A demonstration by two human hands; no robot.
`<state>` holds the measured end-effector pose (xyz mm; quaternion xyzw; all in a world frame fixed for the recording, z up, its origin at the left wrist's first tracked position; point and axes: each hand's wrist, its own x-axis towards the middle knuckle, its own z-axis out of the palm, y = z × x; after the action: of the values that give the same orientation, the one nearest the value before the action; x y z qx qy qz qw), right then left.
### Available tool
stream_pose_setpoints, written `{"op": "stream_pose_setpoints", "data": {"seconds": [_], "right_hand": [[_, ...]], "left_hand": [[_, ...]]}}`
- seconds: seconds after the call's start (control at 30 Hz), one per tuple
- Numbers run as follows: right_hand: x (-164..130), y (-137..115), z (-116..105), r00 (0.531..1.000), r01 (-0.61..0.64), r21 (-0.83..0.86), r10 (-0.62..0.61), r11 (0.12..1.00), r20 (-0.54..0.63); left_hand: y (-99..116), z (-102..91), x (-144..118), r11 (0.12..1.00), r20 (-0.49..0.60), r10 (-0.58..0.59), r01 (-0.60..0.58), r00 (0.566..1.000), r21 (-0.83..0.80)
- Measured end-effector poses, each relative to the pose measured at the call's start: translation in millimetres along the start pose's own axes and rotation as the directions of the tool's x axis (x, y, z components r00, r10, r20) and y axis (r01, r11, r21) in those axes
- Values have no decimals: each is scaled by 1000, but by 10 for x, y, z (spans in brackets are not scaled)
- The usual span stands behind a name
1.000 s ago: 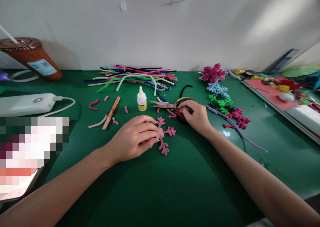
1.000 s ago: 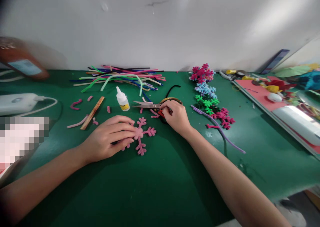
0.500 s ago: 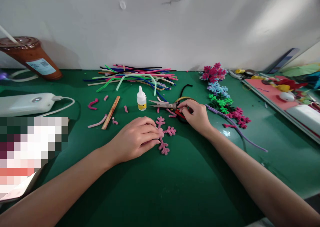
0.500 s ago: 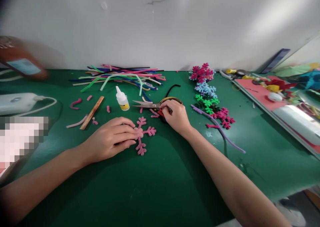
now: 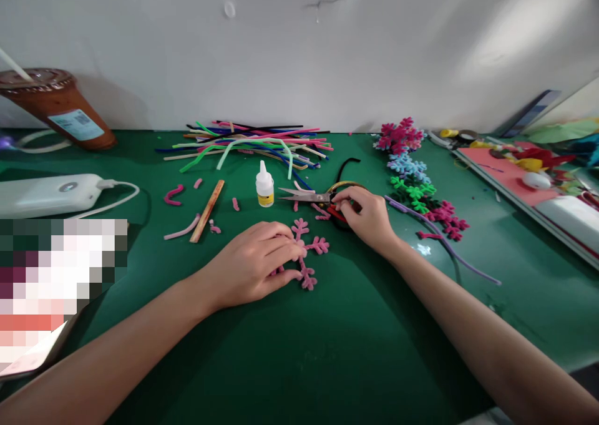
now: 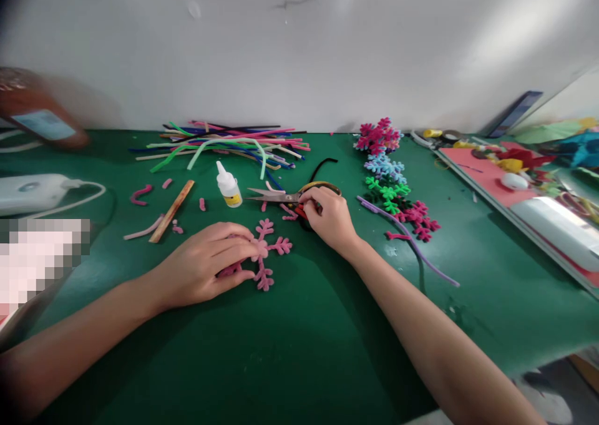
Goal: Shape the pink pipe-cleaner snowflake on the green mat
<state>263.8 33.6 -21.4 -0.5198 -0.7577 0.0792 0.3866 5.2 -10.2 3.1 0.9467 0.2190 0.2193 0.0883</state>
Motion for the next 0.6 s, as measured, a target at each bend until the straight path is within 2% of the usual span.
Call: {"op": "stream_pose_setpoints", "data": {"seconds": [0.2,0.6], "right_hand": [[0,-2,4,1000,0,5,0,1000,-2],[-1,-2,0,1000,-1,11,1,1000,2]], "left_hand": [[23,-1,-1,999,-8,31,-31,999,45],[37,-23,11,1000,-27,4,-4,1000,17]]}}
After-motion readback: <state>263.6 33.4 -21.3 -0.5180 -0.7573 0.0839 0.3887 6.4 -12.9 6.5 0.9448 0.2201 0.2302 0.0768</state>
